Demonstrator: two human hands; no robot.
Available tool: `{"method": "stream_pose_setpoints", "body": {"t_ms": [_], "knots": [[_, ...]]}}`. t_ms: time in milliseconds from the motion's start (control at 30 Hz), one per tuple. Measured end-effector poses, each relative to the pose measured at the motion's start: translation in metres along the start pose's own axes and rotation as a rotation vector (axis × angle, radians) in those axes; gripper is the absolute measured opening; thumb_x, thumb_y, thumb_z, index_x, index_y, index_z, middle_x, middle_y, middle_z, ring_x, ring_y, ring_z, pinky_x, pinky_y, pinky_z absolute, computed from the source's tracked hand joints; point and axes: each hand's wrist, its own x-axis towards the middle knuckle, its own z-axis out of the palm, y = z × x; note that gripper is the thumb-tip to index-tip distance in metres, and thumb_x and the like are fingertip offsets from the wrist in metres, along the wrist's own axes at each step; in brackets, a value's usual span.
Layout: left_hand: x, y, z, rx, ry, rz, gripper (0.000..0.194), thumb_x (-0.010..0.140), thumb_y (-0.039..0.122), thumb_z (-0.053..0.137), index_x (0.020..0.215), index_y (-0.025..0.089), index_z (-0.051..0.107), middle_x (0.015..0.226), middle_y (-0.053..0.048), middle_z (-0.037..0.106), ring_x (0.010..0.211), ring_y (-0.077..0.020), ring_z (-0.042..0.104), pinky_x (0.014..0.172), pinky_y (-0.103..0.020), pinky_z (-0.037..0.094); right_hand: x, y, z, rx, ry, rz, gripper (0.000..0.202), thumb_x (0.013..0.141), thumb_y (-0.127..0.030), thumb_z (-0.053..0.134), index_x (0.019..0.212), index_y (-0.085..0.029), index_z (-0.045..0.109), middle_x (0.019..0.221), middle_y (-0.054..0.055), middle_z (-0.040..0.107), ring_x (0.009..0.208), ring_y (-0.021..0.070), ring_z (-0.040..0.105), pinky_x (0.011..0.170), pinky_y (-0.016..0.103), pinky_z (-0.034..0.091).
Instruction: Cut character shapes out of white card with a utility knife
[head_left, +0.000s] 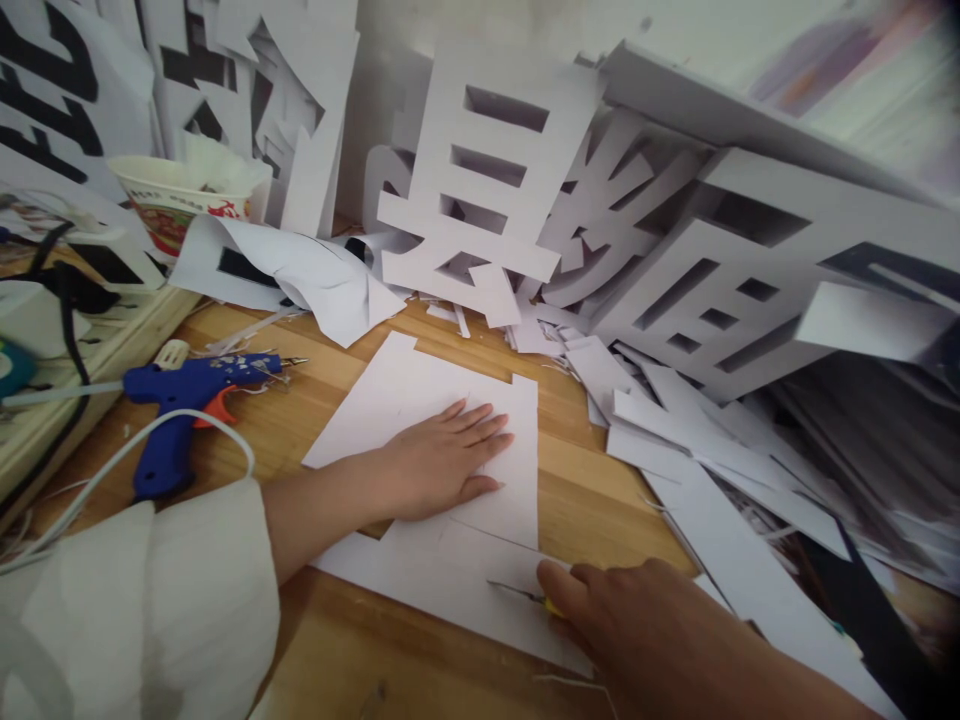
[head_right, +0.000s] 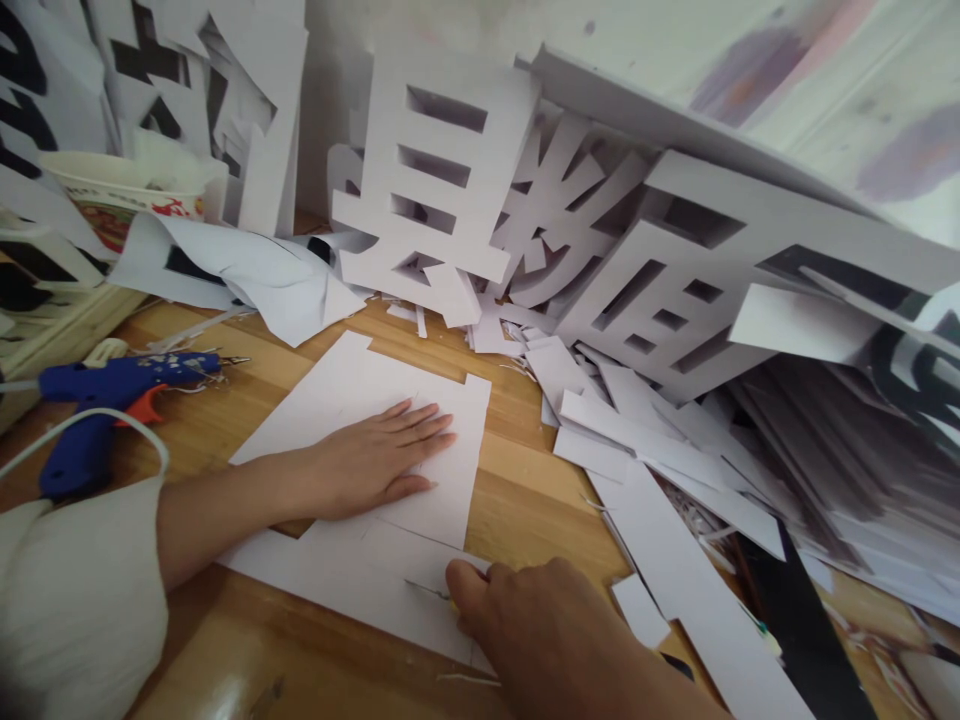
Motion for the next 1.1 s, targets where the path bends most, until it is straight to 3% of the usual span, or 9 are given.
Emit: {"method": "stream_pose_setpoints", "body": {"t_ms": [133,300,467,767,1100], "knots": [[0.0,0.0,0.0,0.004,-0.004,-0.004,0.055,0.094,0.046,0.022,0.138,0.014,0.028,0.146,-0.007,0.021,0.136,-0.0202,0.011,0.111,-0.038,0.008,-0.005,0.003,0.004,0.036,0.013,0.0,0.034,0.058,-0.008,0.057,0.082,-0.025,0.041,0.062,-0.005,0.06,0.043,0.0206,0.058,0.04,0.029,0.008],[0.0,0.0,0.001,0.003,-0.009,-0.001,0.056,0.094,0.046,0.022,0.138,0.013,0.027,0.147,-0.007,0.021,0.136,-0.0208,0.011,0.111,-0.038,0.008,-0.005,0.004,-0.007,0.122,-0.075,0.035,0.035,0.055,-0.008,0.058,0.084,-0.024,0.046,0.064,-0.003,0.061,0.046,0.0194,0.059,0.039,0.028,0.012],[0.001,0.0,0.002,0.004,0.001,-0.001,0.055,0.094,0.046,0.022,0.138,0.014,0.027,0.147,-0.007,0.021,0.136,-0.0204,0.011,0.111,-0.038,0.007,-0.007,0.003,-0.012,0.139,-0.073,0.043,0.034,0.054,-0.007,0.056,0.083,-0.023,0.047,0.064,-0.002,0.061,0.045,0.0186,0.058,0.039,0.027,0.014],[0.0,-0.001,0.001,-0.011,-0.013,-0.001,0.055,0.094,0.046,0.021,0.139,0.014,0.026,0.147,-0.007,0.02,0.136,-0.0203,0.01,0.111,-0.038,0.007,-0.011,0.007,-0.003,0.135,-0.05,0.087,0.025,0.059,-0.006,0.052,0.076,-0.024,0.046,0.061,-0.003,0.059,0.044,0.0176,0.058,0.039,0.027,0.018],[0.0,-0.001,0.002,-0.017,-0.003,0.002,0.055,0.094,0.045,0.022,0.139,0.013,0.027,0.147,-0.007,0.021,0.136,-0.0202,0.01,0.111,-0.038,0.007,-0.016,0.014,0.012,0.1,-0.042,0.085,0.03,0.06,-0.004,0.055,0.081,-0.024,0.051,0.062,-0.003,0.06,0.045,0.0179,0.058,0.037,0.027,0.025]]}}
